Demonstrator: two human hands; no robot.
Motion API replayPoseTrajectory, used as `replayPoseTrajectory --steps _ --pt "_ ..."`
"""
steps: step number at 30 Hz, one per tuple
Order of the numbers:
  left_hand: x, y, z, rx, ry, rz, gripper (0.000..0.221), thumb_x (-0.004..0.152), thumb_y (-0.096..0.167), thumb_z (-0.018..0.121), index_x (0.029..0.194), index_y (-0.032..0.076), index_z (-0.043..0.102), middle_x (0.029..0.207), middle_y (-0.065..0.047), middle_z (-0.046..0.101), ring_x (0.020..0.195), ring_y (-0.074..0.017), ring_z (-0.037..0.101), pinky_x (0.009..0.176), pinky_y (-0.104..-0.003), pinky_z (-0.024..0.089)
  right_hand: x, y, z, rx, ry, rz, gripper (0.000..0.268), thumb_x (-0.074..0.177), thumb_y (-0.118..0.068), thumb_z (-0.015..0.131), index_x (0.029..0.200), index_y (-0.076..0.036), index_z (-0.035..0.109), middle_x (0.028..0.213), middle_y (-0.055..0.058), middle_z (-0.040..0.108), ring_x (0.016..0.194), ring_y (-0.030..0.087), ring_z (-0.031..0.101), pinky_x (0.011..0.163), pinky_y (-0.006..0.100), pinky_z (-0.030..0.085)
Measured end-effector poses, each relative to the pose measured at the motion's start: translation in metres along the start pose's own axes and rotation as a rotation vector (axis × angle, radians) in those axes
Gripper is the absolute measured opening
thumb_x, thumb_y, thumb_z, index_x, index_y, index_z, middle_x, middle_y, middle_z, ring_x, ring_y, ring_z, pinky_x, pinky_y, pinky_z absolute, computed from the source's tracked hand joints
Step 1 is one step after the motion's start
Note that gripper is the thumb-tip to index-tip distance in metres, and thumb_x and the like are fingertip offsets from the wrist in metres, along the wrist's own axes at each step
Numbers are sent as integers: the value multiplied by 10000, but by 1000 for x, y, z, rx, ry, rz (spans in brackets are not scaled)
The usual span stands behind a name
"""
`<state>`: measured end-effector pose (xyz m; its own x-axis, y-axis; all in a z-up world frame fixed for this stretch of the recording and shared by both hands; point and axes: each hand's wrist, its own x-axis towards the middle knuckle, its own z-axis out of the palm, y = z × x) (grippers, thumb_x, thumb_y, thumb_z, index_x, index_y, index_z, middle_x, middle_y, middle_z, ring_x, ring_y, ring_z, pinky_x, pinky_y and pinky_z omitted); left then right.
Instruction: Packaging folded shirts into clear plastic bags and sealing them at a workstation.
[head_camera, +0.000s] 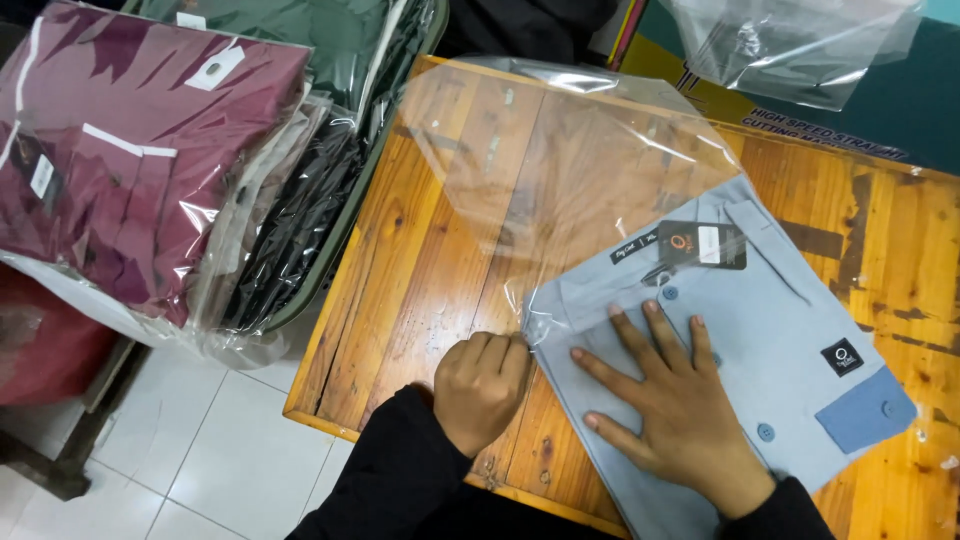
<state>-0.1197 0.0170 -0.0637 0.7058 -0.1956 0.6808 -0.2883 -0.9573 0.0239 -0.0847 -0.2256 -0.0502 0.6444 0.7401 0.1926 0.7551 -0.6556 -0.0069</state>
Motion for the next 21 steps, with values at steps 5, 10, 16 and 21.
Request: replayPoseTrajectory --steps 5,10,16,21 --pt "0 -2 2 -20 -11 -34 288 969 6 675 705 93 597 628 -33 540 574 -176 507 475 -293 390 13 -17 10 31 13 119 684 884 -692 485 1520 -441 456 1678 71 332 1571 385 227 1213 675 149" --pt "-2 -10 8 -92 -60 -87 313 911 -14 627 665 125 493 602 -35 476 551 -192 455 466 -327 357 23 -42 9 27 50 187 689 866 -663 519 1504 -405 496 1611 145 417 1520 444 305 1170 721 200" --pt "5 -24 2 -59 -68 -81 322 926 12 647 668 131 494 640 -31 472 594 -208 468 487 -338 355 24 -64 9 8 43 323 682 889 -651 500 1511 -373 492 1649 127 372 1512 458 306 1129 714 246" --pt "17 -36 1 -92 -126 -147 214 948 125 651 746 108 583 727 -79 549 680 -315 540 581 -428 412 25 -84 18 91 31 433 793 911 -645 519 1586 -251 389 1699 221 192 1536 547 115 1127 761 133"
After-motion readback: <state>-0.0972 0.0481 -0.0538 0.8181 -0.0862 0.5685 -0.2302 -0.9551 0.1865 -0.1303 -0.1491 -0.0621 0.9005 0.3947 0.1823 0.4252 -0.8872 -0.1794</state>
